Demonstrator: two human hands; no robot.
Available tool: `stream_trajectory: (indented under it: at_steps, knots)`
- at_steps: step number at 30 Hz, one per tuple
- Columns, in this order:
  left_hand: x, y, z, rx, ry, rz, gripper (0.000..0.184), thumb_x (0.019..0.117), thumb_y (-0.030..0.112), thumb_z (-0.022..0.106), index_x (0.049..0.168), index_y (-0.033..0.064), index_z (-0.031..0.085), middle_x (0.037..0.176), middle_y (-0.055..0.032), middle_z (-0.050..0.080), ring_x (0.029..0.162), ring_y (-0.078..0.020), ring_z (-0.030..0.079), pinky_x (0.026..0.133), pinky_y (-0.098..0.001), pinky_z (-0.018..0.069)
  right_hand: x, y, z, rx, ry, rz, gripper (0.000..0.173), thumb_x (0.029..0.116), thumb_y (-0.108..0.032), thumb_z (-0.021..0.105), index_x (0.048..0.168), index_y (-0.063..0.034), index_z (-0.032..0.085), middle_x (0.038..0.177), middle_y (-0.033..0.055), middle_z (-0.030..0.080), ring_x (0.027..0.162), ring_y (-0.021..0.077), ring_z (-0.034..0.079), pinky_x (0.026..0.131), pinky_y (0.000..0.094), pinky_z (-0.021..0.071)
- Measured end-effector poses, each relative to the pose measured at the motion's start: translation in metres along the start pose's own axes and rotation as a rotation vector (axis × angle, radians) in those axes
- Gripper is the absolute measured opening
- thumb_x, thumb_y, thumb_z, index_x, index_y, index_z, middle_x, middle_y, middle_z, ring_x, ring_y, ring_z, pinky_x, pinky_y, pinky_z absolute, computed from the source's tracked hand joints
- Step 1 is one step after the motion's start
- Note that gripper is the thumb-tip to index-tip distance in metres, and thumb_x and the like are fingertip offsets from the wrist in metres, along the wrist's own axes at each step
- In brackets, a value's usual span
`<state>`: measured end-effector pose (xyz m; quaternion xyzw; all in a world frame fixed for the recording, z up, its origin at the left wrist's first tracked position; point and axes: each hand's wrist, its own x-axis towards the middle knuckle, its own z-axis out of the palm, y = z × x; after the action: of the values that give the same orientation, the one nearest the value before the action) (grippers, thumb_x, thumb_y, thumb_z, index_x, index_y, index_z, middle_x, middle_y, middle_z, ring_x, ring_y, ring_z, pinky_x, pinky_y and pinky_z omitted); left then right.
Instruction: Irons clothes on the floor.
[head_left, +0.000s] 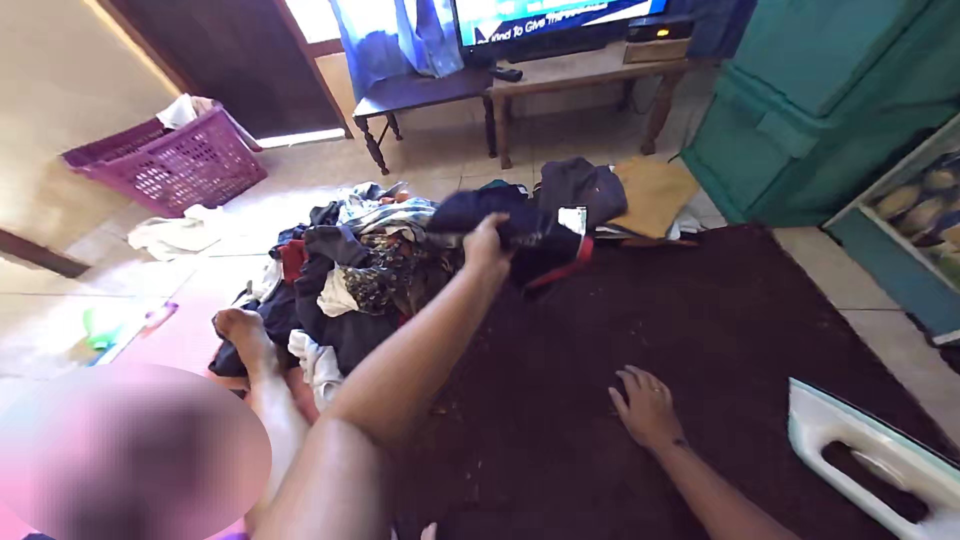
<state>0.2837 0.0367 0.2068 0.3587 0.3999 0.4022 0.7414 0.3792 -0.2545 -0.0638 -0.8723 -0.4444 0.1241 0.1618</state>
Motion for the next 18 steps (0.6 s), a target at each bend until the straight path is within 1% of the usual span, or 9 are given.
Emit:
stream_trajectory:
  at_steps: [4,6,8,9,10,12,14,16,18]
  knots:
    - [0.101,0.035,0.033,-0.091,-0.115,0.219,0.038,0.0977,0.013,0.057,0.133,0.0017,0.050,0.116,-0.0170,0.064,0.102,-0.0268,0.065,0.083,-0.0471,0.0578,-0.001,0.006,0.002,0.006,0.034,-0.017,0.049,0.1038,-0.036,0.048,0.135,-0.0021,0.065,0.149,0.0221,0.056,0.140,0.0436,0.050,0.118,0.0634,0.0333]
    - [0.156,0.036,0.036,-0.114,-0.102,0.231,0.040,0.0979,0.015,0.058,0.135,0.0025,0.049,0.121,-0.0172,0.063,0.107,-0.0273,0.065,0.087,-0.0470,0.0574,0.001,0.007,0.004,0.005,0.062,-0.024,0.050,0.1028,-0.037,0.048,0.133,-0.0021,0.066,0.148,0.0221,0.057,0.138,0.0444,0.052,0.116,0.0645,0.0347]
    - [0.193,0.019,0.022,-0.055,0.007,0.165,0.056,0.0984,0.018,0.062,0.148,0.0058,0.039,0.134,-0.0196,0.058,0.118,-0.0305,0.063,0.092,-0.0488,0.0576,-0.003,0.006,0.004,0.016,0.096,-0.038,0.049,0.1022,-0.036,0.050,0.131,-0.0005,0.067,0.145,0.0239,0.059,0.136,0.0469,0.054,0.113,0.0672,0.0360]
    - [0.197,0.005,0.010,0.031,0.075,0.112,0.066,0.0985,0.021,0.064,0.154,0.0066,0.031,0.141,-0.0217,0.053,0.120,-0.0324,0.061,0.092,-0.0484,0.0574,-0.005,0.006,0.005,0.010,0.119,-0.053,0.049,0.1018,-0.036,0.050,0.129,0.0005,0.068,0.143,0.0249,0.060,0.134,0.0480,0.055,0.112,0.0685,0.0371]
    - [0.194,-0.011,-0.003,0.146,0.123,0.056,0.071,0.0984,0.025,0.064,0.156,0.0058,0.028,0.143,-0.0235,0.051,0.119,-0.0333,0.061,0.091,-0.0471,0.0579,-0.005,0.007,0.005,0.005,0.133,-0.063,0.050,0.1016,-0.037,0.049,0.128,0.0009,0.068,0.142,0.0254,0.060,0.133,0.0488,0.056,0.110,0.0693,0.0378]
    - [0.176,-0.043,-0.029,0.370,0.137,-0.026,0.064,0.1006,0.029,0.061,0.153,0.0034,0.035,0.133,-0.0242,0.055,0.107,-0.0320,0.063,0.084,-0.0452,0.0567,-0.004,0.007,0.005,0.005,0.109,-0.059,0.051,0.1024,-0.037,0.047,0.131,0.0004,0.067,0.144,0.0254,0.059,0.135,0.0487,0.054,0.111,0.0693,0.0361]
    - [0.160,-0.069,-0.059,0.583,0.054,-0.018,0.058,0.1027,0.023,0.058,0.153,0.0035,0.036,0.132,-0.0253,0.059,0.105,-0.0336,0.066,0.084,-0.0469,0.0577,-0.004,0.006,0.003,0.003,0.097,-0.054,0.050,0.1027,-0.035,0.049,0.132,0.0007,0.066,0.145,0.0254,0.058,0.137,0.0486,0.052,0.112,0.0694,0.0352]
    - [0.150,-0.078,-0.088,0.868,-0.028,0.103,0.054,0.1002,0.015,0.059,0.150,0.0010,0.042,0.132,-0.0239,0.063,0.113,-0.0343,0.067,0.093,-0.0507,0.0559,-0.006,0.006,0.005,-0.014,0.102,-0.047,0.048,0.1030,-0.035,0.050,0.133,-0.0004,0.066,0.146,0.0244,0.058,0.137,0.0476,0.052,0.113,0.0678,0.0354]
    - [0.140,-0.056,-0.107,1.237,-0.067,0.324,0.046,0.0985,0.013,0.059,0.142,0.0024,0.053,0.136,-0.0184,0.063,0.126,-0.0325,0.062,0.105,-0.0523,0.0500,-0.007,0.005,0.006,-0.032,0.113,-0.047,0.048,0.1029,-0.034,0.049,0.133,-0.0003,0.066,0.146,0.0244,0.058,0.137,0.0474,0.052,0.113,0.0674,0.0361]
